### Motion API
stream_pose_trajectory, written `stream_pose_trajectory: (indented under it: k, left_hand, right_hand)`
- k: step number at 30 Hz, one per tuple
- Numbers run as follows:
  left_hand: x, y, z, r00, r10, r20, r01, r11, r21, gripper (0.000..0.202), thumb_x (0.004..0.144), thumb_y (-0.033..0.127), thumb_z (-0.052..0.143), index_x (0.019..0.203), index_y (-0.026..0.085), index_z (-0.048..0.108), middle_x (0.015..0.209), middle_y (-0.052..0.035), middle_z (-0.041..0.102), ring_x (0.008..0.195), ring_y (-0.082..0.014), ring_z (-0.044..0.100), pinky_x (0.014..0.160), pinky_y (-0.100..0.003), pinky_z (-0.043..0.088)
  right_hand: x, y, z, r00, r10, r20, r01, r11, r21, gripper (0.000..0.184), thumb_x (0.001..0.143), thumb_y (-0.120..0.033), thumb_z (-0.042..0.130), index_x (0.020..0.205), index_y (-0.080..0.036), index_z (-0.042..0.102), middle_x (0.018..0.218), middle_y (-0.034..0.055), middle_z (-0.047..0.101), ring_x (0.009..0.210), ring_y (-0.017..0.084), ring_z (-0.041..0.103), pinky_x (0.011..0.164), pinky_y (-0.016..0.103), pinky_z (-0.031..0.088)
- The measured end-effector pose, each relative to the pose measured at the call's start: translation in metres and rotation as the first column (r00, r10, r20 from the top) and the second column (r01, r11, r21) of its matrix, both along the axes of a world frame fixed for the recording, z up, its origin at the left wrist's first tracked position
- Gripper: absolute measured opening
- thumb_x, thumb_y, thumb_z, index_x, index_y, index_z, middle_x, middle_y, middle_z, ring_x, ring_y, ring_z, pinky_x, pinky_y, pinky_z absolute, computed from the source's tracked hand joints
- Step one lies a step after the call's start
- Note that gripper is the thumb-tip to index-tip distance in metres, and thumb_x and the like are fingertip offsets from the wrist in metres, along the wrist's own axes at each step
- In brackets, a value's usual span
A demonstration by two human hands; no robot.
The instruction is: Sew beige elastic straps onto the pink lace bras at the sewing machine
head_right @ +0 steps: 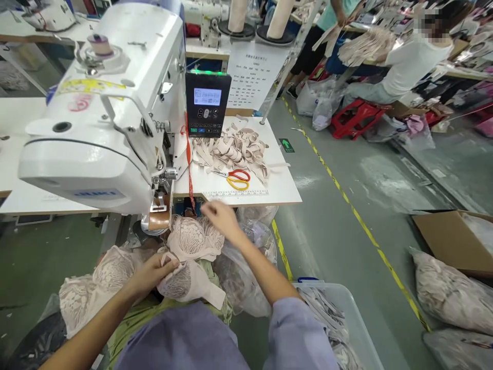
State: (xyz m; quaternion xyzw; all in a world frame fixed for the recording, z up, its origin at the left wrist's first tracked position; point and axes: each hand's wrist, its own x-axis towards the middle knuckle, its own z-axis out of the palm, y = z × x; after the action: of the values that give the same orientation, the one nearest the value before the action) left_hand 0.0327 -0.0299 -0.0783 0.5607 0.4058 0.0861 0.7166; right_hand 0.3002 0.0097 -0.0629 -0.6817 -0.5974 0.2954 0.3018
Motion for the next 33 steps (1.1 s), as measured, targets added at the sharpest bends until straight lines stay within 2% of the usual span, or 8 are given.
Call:
stream_pose_trajectory:
  k: [5, 9, 13, 18, 21, 24, 28, 33]
  left_hand:
    - [0.003, -0.007, 0.01, 0.995, -0.013, -0.104, 0.021, 0.997, 0.072, 0.064, 0.08, 0.076, 0.059, 0.059, 0.019, 0.038, 0.057, 0.0054, 0.031, 0.055, -0.0082, 0.027, 0.052, -0.023, 0.02]
    - [-0.011, -0.009, 0.025, 0.992, 0.086, -0.097, -0.084, 0.996, 0.024, 0.061, 0.078, 0.075, 0.061, 0.062, 0.018, 0.045, 0.057, 0.0054, 0.036, 0.055, -0.0085, 0.028, 0.052, -0.023, 0.022]
    - [-0.027, -0.005, 0.038, 0.987, 0.146, -0.069, -0.15, 0.987, -0.055, 0.055, 0.077, 0.068, 0.067, 0.065, 0.017, 0.052, 0.056, 0.0058, 0.041, 0.053, -0.0081, 0.031, 0.053, -0.021, 0.026]
    - [-0.029, 0.006, 0.048, 0.996, 0.079, -0.041, -0.081, 0.996, -0.046, 0.046, 0.081, 0.059, 0.067, 0.071, 0.015, 0.06, 0.062, 0.0018, 0.052, 0.057, -0.0104, 0.042, 0.055, -0.022, 0.03]
    - [-0.028, 0.012, 0.053, 0.999, 0.02, -0.049, -0.018, 0.999, 0.034, 0.047, 0.086, 0.057, 0.064, 0.066, 0.015, 0.061, 0.058, 0.0015, 0.051, 0.054, -0.0102, 0.041, 0.052, -0.022, 0.028]
    - [-0.027, 0.017, 0.061, 0.998, -0.033, -0.051, 0.035, 0.999, 0.036, 0.045, 0.086, 0.055, 0.064, 0.065, 0.015, 0.063, 0.056, 0.0019, 0.05, 0.052, -0.0099, 0.039, 0.051, -0.023, 0.027]
    - [-0.021, 0.017, 0.071, 0.992, -0.078, -0.102, 0.085, 0.994, 0.069, 0.043, 0.083, 0.05, 0.066, 0.058, 0.016, 0.059, 0.051, 0.0037, 0.043, 0.048, -0.0087, 0.033, 0.047, -0.023, 0.023]
    - [-0.019, 0.015, 0.068, 0.966, -0.165, -0.197, 0.206, 0.956, 0.209, 0.038, 0.081, 0.035, 0.065, 0.05, 0.017, 0.051, 0.049, 0.0045, 0.037, 0.048, -0.0087, 0.031, 0.047, -0.024, 0.021]
  right_hand:
    - [0.032, 0.162, 0.02, 0.948, -0.271, 0.167, 0.27, 0.962, 0.031, 0.029, 0.092, -0.025, 0.057, 0.117, -0.013, 0.064, 0.127, 0.0196, 0.064, 0.115, 0.03, 0.059, 0.098, 0.042, 0.044]
    - [0.041, 0.196, 0.026, 0.952, -0.297, 0.078, 0.298, 0.955, -0.004, 0.008, 0.079, -0.01, 0.06, 0.083, -0.015, 0.064, 0.102, 0.0164, 0.07, 0.109, 0.031, 0.06, 0.096, 0.042, 0.044]
    - [0.043, 0.165, 0.024, 0.961, -0.243, -0.136, 0.244, 0.97, -0.006, 0.009, 0.084, -0.018, 0.058, 0.076, -0.019, 0.055, 0.077, 0.0049, 0.063, 0.083, 0.02, 0.06, 0.077, 0.03, 0.049]
    - [0.004, 0.069, 0.013, 0.887, -0.154, -0.434, 0.117, 0.987, -0.112, 0.027, 0.092, -0.048, 0.051, 0.087, -0.022, 0.056, 0.069, -0.003, 0.055, 0.052, 0.008, 0.044, 0.046, 0.017, 0.041]
    - [-0.03, -0.006, 0.005, 0.698, -0.103, -0.708, -0.054, 0.979, -0.196, 0.046, 0.076, -0.066, 0.07, 0.089, -0.022, 0.066, 0.069, -0.0026, 0.057, 0.048, 0.006, 0.043, 0.041, 0.016, 0.041]
    - [-0.053, -0.061, 0.008, 0.492, -0.051, -0.869, -0.24, 0.951, -0.192, 0.04, 0.067, -0.058, 0.084, 0.081, -0.022, 0.075, 0.078, 0.0018, 0.067, 0.063, 0.011, 0.059, 0.057, 0.023, 0.053]
    - [-0.073, -0.082, 0.023, 0.593, 0.186, -0.783, -0.415, 0.904, -0.1, 0.022, 0.082, -0.047, 0.077, 0.089, -0.026, 0.081, 0.125, 0.0059, 0.066, 0.114, 0.024, 0.062, 0.094, 0.036, 0.052]
    - [-0.09, -0.074, 0.039, 0.743, 0.299, -0.599, -0.419, 0.905, -0.068, 0.019, 0.089, -0.04, 0.069, 0.098, -0.028, 0.08, 0.111, 0.0059, 0.067, 0.104, 0.022, 0.064, 0.087, 0.034, 0.052]
